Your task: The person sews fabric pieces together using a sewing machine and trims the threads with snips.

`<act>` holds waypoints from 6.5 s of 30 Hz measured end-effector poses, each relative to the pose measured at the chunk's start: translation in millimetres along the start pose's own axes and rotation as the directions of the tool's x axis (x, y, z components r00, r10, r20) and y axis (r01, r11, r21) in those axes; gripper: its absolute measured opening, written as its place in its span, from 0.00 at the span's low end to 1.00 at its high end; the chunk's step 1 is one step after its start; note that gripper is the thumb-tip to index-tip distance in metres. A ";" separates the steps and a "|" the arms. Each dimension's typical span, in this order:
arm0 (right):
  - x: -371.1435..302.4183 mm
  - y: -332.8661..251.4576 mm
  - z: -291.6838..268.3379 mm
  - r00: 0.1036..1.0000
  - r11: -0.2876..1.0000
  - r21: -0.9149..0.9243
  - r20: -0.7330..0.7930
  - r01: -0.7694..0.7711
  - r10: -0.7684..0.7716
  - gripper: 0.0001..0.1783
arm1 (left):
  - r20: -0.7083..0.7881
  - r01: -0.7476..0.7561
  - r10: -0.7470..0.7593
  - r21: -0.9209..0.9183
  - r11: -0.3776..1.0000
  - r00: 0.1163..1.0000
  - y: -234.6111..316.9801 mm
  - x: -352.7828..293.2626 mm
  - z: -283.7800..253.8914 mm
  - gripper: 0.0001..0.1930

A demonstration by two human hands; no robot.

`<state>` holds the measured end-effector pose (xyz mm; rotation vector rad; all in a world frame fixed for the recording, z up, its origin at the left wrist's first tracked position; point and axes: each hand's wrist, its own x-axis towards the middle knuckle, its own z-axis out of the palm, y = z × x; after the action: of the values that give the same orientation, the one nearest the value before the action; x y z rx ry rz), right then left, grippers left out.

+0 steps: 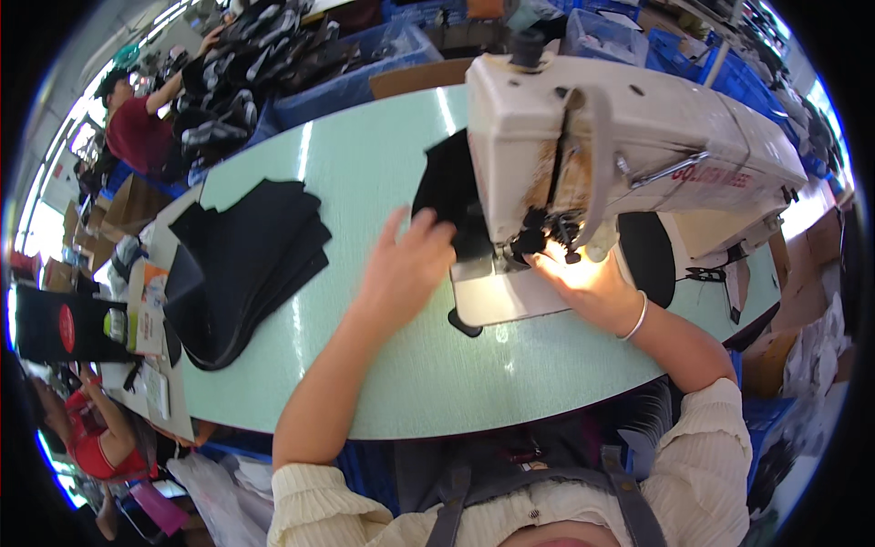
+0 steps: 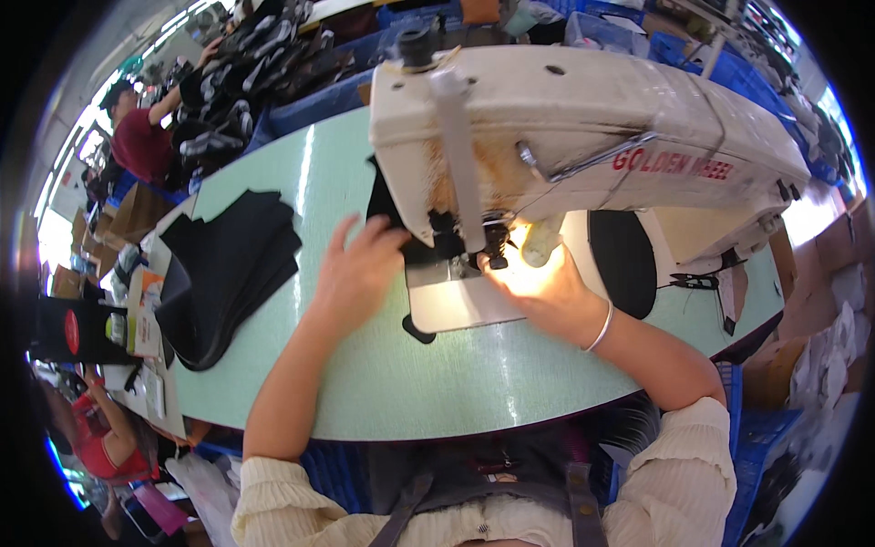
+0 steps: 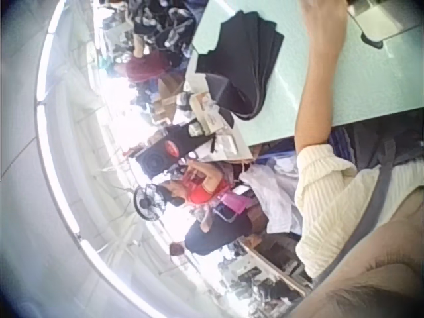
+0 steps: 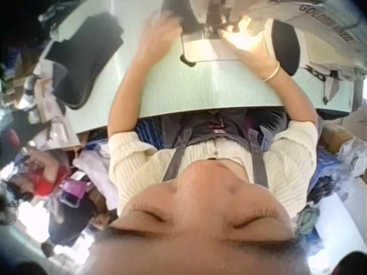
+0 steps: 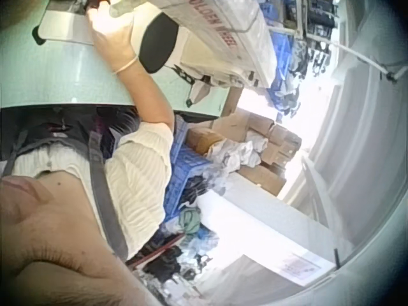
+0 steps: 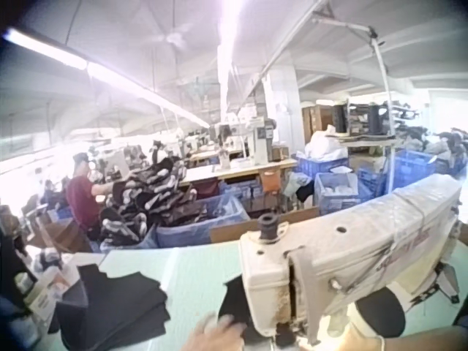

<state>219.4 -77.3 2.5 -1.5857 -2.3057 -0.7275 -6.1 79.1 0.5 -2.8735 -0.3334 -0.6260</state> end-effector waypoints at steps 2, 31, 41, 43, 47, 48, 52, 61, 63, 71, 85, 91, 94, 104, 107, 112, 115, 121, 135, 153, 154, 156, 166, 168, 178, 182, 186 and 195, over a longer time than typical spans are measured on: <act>5.1 11.4 8.3 0.959 0.764 0.602 0.013 -0.233 0.282 0.12 | 0.018 -0.107 0.109 -0.054 0.993 0.994 16.0 -1.4 -10.3 0.05; 2.7 4.1 13.1 0.997 0.968 0.244 -0.067 0.063 -0.048 0.11 | 0.115 -0.125 0.132 -0.068 0.990 0.985 49.6 3.7 -14.9 0.06; 0.5 0.5 -1.6 0.999 0.976 0.216 0.042 0.016 -0.026 0.19 | 0.048 -0.125 0.133 -0.150 0.981 0.990 56.0 0.8 7.7 0.09; 8.9 -1.6 -2.5 0.996 0.984 0.179 0.083 0.022 -0.037 0.16 | -0.162 -0.156 0.148 -0.038 0.987 0.976 57.2 1.5 16.9 0.05; 11.3 -4.1 7.8 0.994 0.987 0.129 -0.065 0.096 -0.088 0.14 | -0.233 -0.144 0.132 -0.035 0.989 0.964 53.5 0.1 25.0 0.06; 8.3 -1.6 11.8 0.993 0.986 0.123 -0.058 0.111 -0.105 0.13 | -0.173 -0.150 0.144 -0.025 0.988 0.974 52.7 0.9 24.2 0.06; -9.4 22.9 27.5 0.996 0.961 0.273 0.090 -0.030 0.006 0.17 | -0.223 -0.221 0.231 0.069 0.973 0.947 38.9 1.7 15.0 0.03; -9.3 31.2 -2.9 0.975 0.969 0.222 0.165 0.107 -0.145 0.20 | 0.153 -0.126 0.138 -0.089 0.988 0.979 26.1 -4.2 10.9 0.00; -5.7 19.2 -8.1 0.971 0.965 0.257 0.212 0.054 -0.111 0.19 | 0.104 -0.126 0.147 -0.188 0.974 0.984 31.7 -2.2 11.4 0.01; -6.3 6.5 -16.6 0.983 0.976 0.215 0.171 0.024 -0.062 0.19 | 0.074 -0.107 0.126 -0.216 0.970 0.989 35.4 -5.9 -8.8 0.12; -1.8 -7.0 -7.0 0.991 0.976 0.217 0.124 0.013 -0.041 0.18 | 0.043 -0.075 0.086 -0.211 0.975 0.995 49.6 -2.3 -10.5 0.10; -5.2 -13.1 -2.9 0.993 0.972 0.231 0.106 0.032 -0.058 0.19 | 0.016 -0.029 0.034 -0.227 0.974 0.999 57.6 -2.2 -3.4 0.14; -7.2 -14.1 -0.2 0.998 0.956 0.292 0.059 0.009 -0.027 0.20 | -0.042 -0.014 0.004 -0.250 0.968 0.999 58.3 -3.6 -0.6 0.16; -12.8 -15.3 1.3 0.987 0.975 0.207 0.123 0.077 -0.104 0.19 | -0.027 -0.032 0.026 -0.279 0.960 0.999 53.2 -5.1 4.3 0.16; -12.3 -9.4 5.7 0.987 0.968 0.239 0.126 0.071 -0.103 0.20 | 0.002 -0.039 0.041 -0.270 0.962 0.999 48.2 -4.0 4.5 0.16; -12.1 -0.9 11.5 0.986 0.964 0.265 0.149 0.035 -0.077 0.21 | -0.017 -0.011 0.005 -0.322 0.947 1.000 45.3 0.1 6.0 0.15; -12.5 4.0 16.6 0.991 0.955 0.295 0.111 0.036 -0.072 0.23 | 0.034 0.053 -0.045 -0.324 0.944 0.998 43.5 1.3 7.8 0.17; -13.6 9.2 29.7 0.973 0.870 0.476 0.229 -0.127 0.017 0.24 | 0.029 0.089 -0.084 -0.336 0.938 0.996 38.1 4.1 13.1 0.18; -13.1 15.8 45.6 0.963 0.873 0.462 0.267 -0.155 0.030 0.24 | 0.050 0.123 -0.113 -0.312 0.942 0.992 35.0 1.3 24.8 0.24; -54.3 89.9 2.8 0.784 0.801 -0.054 0.177 -0.596 0.595 0.19 | 0.083 0.764 -0.835 0.360 0.535 0.545 -126.9 -100.4 -72.8 0.32; -56.8 99.4 0.5 0.760 0.775 -0.042 0.171 -0.630 0.627 0.20 | 0.124 0.745 -0.806 0.321 0.584 0.579 -134.2 -109.8 -75.2 0.33; -56.4 114.9 4.3 0.744 0.769 -0.068 0.210 -0.635 0.634 0.25 | 0.131 0.733 -0.800 0.336 0.592 0.586 -142.1 -111.5 -73.0 0.31; -30.4 111.0 8.7 0.527 0.648 -0.299 0.396 -0.700 0.752 0.30 | 0.191 0.701 -0.752 0.278 0.657 0.630 -148.8 -110.5 -78.5 0.21; -24.9 105.2 4.2 0.514 0.625 -0.302 0.373 -0.720 0.772 0.29 | 0.229 0.697 -0.742 0.252 0.671 0.631 -144.6 -110.5 -79.4 0.21; -29.8 136.7 14.2 0.474 0.588 -0.241 0.399 -0.772 0.785 0.27 | 0.181 0.680 -0.725 0.256 0.687 0.665 -147.1 -98.8 -62.9 0.09; -29.1 142.4 20.2 0.525 0.668 -0.311 0.433 -0.676 0.733 0.21 | 0.172 0.669 -0.742 0.337 0.663 0.648 -156.1 -95.8 -48.7 0.08; -33.2 128.3 -9.9 0.650 0.711 -0.395 0.300 -0.582 0.698 0.17 | -0.008 0.871 -0.984 -0.465 0.159 0.176 -196.4 -146.6 -80.1 0.12; -52.6 60.1 -100.0 0.959 0.998 -0.007 0.276 -0.056 0.056 0.23 | -0.628 0.016 -0.775 -0.778 0.629 -0.072 -137.8 -188.0 -253.4 0.16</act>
<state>287.3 -155.3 77.8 -1.8479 -2.4354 -0.5183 -305.9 121.1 164.5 -1.6422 -0.9473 -3.0336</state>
